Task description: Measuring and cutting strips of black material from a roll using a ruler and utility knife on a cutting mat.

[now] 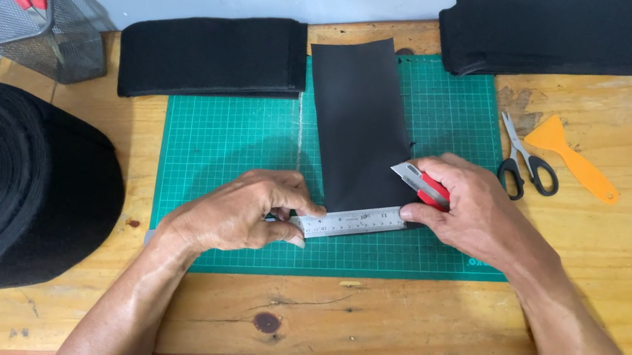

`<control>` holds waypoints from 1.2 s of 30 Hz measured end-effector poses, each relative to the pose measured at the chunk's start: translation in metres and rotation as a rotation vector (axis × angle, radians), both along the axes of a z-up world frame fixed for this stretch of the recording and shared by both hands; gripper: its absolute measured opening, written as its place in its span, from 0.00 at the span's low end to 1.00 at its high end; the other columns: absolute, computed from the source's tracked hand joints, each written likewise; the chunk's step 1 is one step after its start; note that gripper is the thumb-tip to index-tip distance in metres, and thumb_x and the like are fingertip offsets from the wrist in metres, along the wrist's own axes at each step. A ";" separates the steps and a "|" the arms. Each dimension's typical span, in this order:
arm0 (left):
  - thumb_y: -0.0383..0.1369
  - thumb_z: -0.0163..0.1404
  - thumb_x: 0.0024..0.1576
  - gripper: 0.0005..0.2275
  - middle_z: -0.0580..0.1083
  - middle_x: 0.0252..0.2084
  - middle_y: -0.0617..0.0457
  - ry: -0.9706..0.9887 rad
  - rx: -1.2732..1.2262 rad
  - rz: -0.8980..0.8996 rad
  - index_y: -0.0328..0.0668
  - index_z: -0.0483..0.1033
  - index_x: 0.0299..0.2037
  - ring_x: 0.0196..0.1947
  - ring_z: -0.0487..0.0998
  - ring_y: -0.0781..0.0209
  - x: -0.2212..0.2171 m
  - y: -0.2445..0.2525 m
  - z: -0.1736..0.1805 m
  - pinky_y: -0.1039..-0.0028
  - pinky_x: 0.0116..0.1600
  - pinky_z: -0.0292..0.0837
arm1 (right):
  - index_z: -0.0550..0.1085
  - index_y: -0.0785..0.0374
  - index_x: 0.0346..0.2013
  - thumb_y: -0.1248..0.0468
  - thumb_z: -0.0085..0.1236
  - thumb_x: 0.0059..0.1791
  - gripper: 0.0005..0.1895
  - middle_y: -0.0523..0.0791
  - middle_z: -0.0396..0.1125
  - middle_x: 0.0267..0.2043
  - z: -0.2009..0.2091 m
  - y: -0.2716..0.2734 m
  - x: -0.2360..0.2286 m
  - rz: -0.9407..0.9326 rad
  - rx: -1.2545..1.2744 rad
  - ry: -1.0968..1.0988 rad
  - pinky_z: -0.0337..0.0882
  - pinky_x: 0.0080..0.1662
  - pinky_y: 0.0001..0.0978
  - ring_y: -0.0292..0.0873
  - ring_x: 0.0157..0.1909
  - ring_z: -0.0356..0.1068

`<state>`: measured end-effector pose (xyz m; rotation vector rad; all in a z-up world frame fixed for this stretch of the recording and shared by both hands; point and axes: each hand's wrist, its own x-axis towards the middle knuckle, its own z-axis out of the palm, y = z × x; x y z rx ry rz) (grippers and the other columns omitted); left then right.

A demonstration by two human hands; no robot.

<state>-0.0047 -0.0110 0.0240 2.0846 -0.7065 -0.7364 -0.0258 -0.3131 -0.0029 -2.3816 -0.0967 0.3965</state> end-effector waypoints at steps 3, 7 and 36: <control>0.21 0.62 0.49 0.14 0.76 0.34 0.45 -0.012 -0.028 -0.006 0.40 0.86 0.47 0.34 0.75 0.54 -0.001 0.001 -0.003 0.63 0.45 0.80 | 0.79 0.56 0.48 0.61 0.73 0.41 0.21 0.48 0.71 0.38 -0.003 -0.001 0.001 0.011 -0.007 -0.019 0.70 0.45 0.41 0.51 0.42 0.72; 0.22 0.63 0.49 0.14 0.77 0.34 0.44 -0.022 -0.012 -0.029 0.42 0.86 0.46 0.34 0.78 0.51 0.001 0.001 -0.007 0.61 0.42 0.80 | 0.78 0.56 0.48 0.58 0.74 0.40 0.23 0.51 0.70 0.38 -0.006 -0.004 0.002 0.053 -0.015 -0.066 0.71 0.46 0.44 0.56 0.44 0.72; 0.23 0.63 0.49 0.16 0.77 0.35 0.46 -0.021 -0.024 -0.001 0.43 0.86 0.49 0.34 0.77 0.53 0.001 0.003 -0.010 0.63 0.43 0.78 | 0.78 0.56 0.50 0.59 0.72 0.42 0.22 0.50 0.72 0.42 0.006 0.003 0.000 0.027 -0.021 -0.003 0.71 0.47 0.44 0.54 0.46 0.72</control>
